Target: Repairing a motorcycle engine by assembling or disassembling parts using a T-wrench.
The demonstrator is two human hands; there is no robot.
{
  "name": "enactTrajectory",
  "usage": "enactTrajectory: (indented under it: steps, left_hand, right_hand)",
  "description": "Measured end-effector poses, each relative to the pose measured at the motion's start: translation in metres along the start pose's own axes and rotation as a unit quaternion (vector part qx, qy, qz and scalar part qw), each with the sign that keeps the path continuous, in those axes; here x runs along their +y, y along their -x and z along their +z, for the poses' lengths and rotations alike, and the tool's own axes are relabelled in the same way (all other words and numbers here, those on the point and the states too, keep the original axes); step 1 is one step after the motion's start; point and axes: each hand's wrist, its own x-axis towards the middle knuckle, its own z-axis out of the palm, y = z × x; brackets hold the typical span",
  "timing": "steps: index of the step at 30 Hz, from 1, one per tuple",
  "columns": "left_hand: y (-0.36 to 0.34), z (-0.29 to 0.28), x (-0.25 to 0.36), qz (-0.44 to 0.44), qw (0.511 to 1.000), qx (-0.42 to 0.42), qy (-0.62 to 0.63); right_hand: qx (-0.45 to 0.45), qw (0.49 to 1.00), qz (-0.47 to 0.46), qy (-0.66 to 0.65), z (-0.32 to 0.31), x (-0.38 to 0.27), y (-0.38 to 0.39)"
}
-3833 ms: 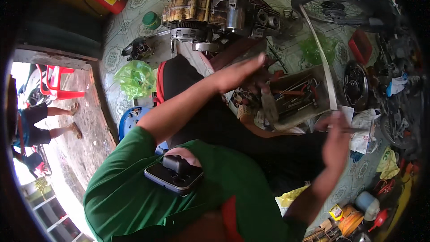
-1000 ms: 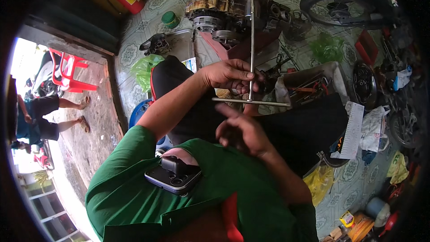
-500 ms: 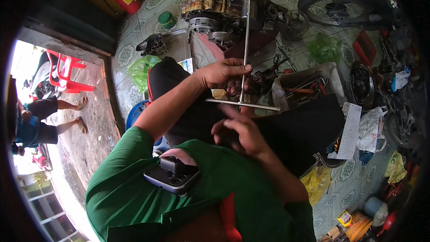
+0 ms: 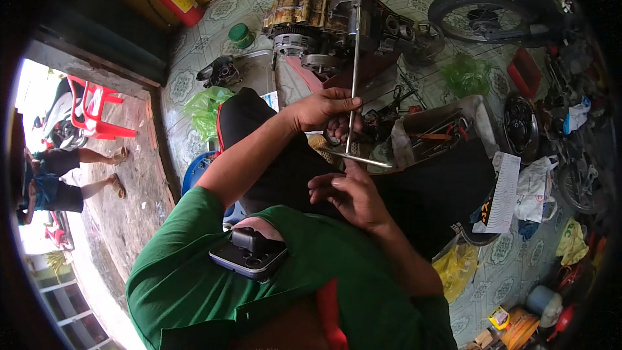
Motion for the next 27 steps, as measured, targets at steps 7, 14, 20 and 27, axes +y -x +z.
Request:
enactTrajectory:
  steps: [7, 14, 20, 27]
  left_hand:
    - [-0.003, 0.001, -0.001, 0.007, 0.993, 0.102, -0.067]
    - [-0.012, 0.016, 0.003, 0.016, 0.984, 0.153, -0.091]
    - [-0.010, 0.022, 0.007, -0.022, 0.993, 0.110, 0.024]
    - [-0.008, 0.009, -0.010, -0.106, 0.990, 0.014, -0.092]
  right_hand:
    - [-0.006, 0.985, -0.171, -0.003, 0.001, 0.002, 0.010]
    - [0.263, 0.910, -0.247, 0.205, -0.006, 0.011, -0.005]
    - [0.094, 0.971, -0.069, -0.210, -0.003, 0.005, -0.022]
    - [-0.064, 0.968, -0.204, -0.133, -0.003, 0.001, 0.003]
